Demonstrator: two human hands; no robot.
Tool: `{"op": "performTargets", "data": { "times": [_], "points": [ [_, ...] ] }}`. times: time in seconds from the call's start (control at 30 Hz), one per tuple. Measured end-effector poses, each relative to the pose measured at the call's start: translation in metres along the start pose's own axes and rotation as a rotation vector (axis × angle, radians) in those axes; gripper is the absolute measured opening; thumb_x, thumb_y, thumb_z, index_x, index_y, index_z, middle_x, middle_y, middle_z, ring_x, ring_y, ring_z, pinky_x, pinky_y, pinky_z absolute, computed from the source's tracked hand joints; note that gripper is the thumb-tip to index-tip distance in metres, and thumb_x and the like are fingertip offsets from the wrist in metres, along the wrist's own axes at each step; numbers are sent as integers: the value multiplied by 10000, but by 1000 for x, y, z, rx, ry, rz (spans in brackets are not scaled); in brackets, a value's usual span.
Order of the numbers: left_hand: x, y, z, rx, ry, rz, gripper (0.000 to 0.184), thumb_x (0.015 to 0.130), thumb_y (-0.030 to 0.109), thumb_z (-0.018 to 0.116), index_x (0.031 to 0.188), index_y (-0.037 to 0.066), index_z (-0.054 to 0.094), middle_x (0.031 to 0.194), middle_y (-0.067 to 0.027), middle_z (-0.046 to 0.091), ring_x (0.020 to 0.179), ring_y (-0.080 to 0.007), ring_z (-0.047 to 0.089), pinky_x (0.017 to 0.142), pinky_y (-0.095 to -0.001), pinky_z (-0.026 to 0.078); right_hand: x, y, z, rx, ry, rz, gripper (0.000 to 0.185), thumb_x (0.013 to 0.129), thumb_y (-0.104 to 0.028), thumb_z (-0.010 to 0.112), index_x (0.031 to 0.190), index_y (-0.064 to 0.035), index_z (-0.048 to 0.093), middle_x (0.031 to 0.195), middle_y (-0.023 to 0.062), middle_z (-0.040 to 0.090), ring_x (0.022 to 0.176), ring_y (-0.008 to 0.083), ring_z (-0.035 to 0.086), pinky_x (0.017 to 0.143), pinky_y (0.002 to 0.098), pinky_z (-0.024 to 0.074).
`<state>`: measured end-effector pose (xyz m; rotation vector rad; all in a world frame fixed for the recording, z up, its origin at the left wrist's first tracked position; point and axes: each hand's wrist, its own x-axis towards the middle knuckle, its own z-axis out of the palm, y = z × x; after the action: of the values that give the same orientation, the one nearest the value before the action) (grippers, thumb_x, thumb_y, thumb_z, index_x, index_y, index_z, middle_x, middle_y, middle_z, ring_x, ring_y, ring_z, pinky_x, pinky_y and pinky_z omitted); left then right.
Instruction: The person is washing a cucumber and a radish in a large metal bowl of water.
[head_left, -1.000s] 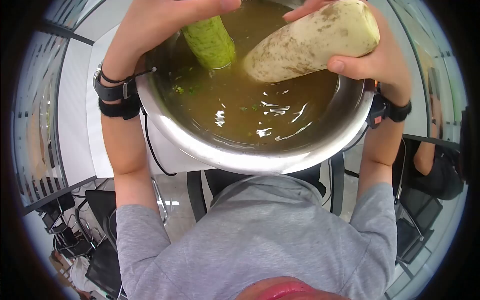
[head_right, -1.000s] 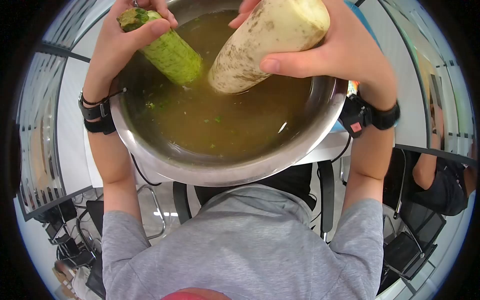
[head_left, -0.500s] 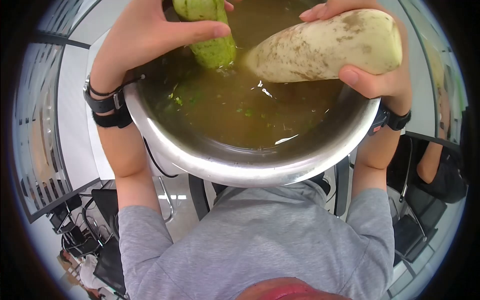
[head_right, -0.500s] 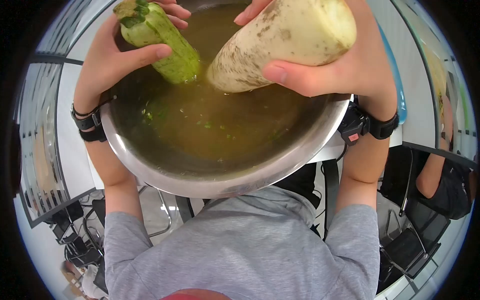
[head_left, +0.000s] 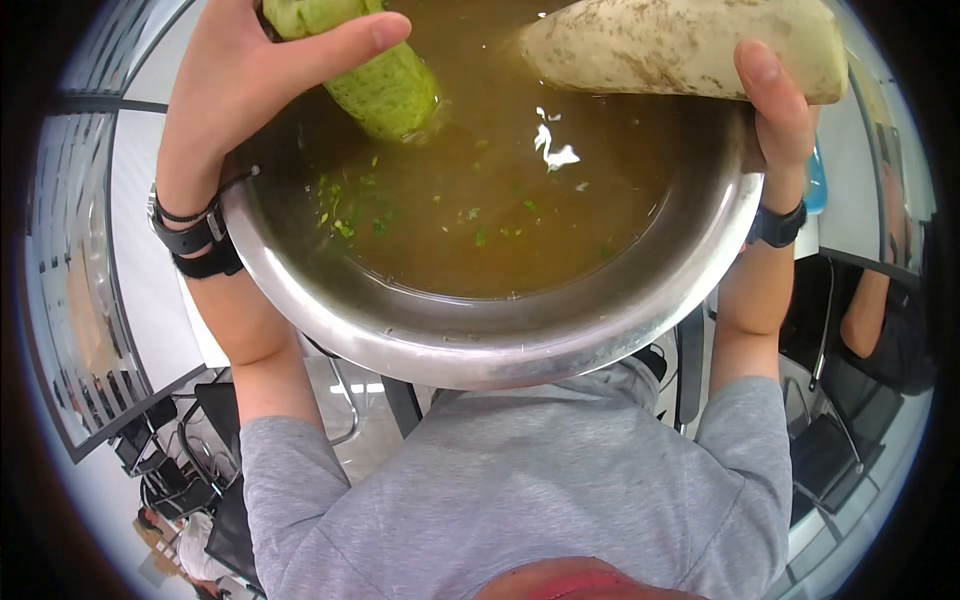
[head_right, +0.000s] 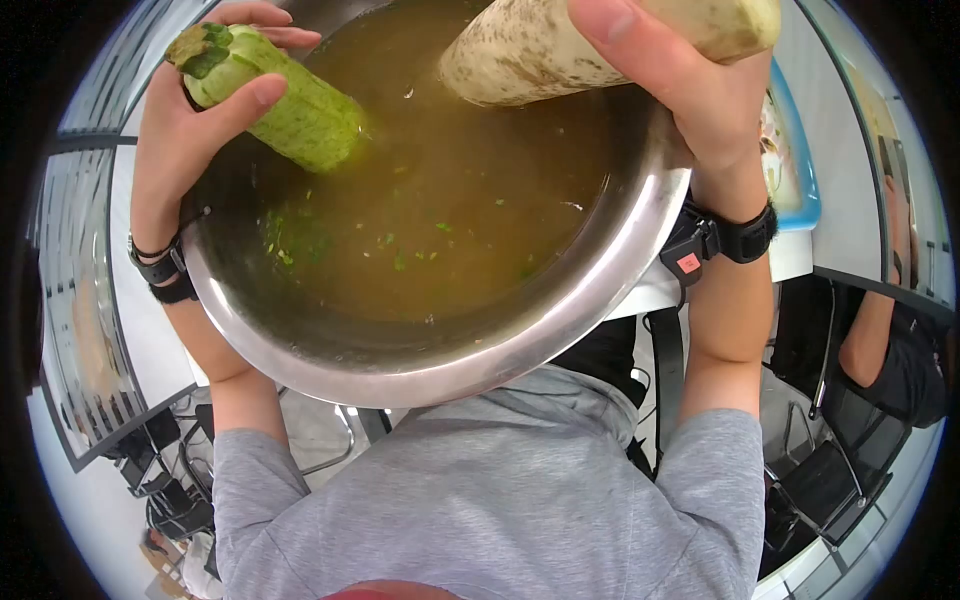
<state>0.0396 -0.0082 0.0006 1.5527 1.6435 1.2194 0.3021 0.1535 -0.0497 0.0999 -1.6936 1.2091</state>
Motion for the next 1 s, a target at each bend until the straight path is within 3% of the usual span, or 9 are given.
{"op": "performTargets", "data": {
  "times": [0.1, 0.17, 0.27, 0.4, 0.5, 0.57, 0.67, 0.87, 1.0],
  "points": [
    [-1, 4, 3, 68, -32, -100, 452, 785, 116, 838, 1165, 17, 613, 1049, -97, 719, 992, -157, 677, 878, -300, 542, 0, -2, 2, 22, -2, -12, 633, 733, -366, 803, 1184, -23, 521, 1058, 122, 585, 1050, 227, 597, 946, 372, 494],
    [0, 6, 10, 265, -14, 2, 136, 987, 157, 612, 970, 28, 651, 961, -69, 709, 939, -149, 653, 930, -319, 507, 0, -5, 2, -25, -11, -25, 633, 727, -370, 805, 1175, -22, 524, 1054, 124, 587, 1047, 227, 596, 939, 371, 493],
    [4, -9, -15, 292, -138, 18, 322, 932, 162, 727, 1194, -5, 644, 1133, -114, 731, 1050, -155, 680, 914, -303, 538, -1, -11, 5, -38, -34, 37, 632, 710, -379, 808, 1153, -24, 532, 1051, 126, 589, 1038, 225, 596, 931, 369, 490],
    [1, -1, -5, 291, -84, 55, 243, 968, 202, 662, 1139, 29, 670, 1130, -85, 734, 952, -107, 668, 823, -254, 525, -3, -8, 5, -48, 5, 42, 620, 694, -380, 804, 1133, -30, 541, 1027, 118, 590, 1021, 227, 595, 938, 364, 481],
    [1, 2, -1, 161, 36, -45, 403, 833, 154, 812, 1154, 22, 608, 1063, -90, 714, 920, -143, 665, 828, -293, 536, -2, -6, 3, -55, 21, 33, 618, 687, -376, 804, 1130, -31, 544, 1014, 111, 588, 1014, 228, 596, 943, 363, 478],
    [2, -16, 2, -1, 164, 165, 340, 875, 186, 784, 1129, 39, 611, 1081, -79, 712, 856, -113, 645, 748, -260, 524, -2, -7, 3, -67, 4, 31, 620, 684, -375, 805, 1129, -31, 544, 1012, 108, 584, 1012, 229, 596, 944, 361, 477],
    [-4, 23, 3, 94, 76, 11, 285, 905, 182, 757, 1114, 58, 610, 1086, -66, 712, 824, -82, 636, 695, -216, 508, -4, -13, 10, -52, 0, 40, 623, 683, -375, 804, 1130, -30, 542, 1035, 109, 575, 1008, 230, 597, 946, 359, 478],
    [-2, 9, 16, 140, 159, 18, 220, 959, 192, 690, 1113, 59, 606, 1098, -74, 722, 784, -51, 631, 601, -169, 498, -3, 1, 12, 85, 138, 2, 642, 711, -437, 804, 1138, -37, 540, 1072, 117, 584, 1043, 228, 587, 924, 357, 491],
    [-3, 11, 8, 123, 116, -27, 198, 962, 197, 676, 1087, 52, 625, 1086, -83, 731, 790, -49, 640, 572, -157, 501, -4, 6, 1, 174, 152, -68, 504, 846, -453, 673, 1119, -41, 573, 1063, 118, 608, 1042, 233, 600, 917, 372, 503]
  ]
}}
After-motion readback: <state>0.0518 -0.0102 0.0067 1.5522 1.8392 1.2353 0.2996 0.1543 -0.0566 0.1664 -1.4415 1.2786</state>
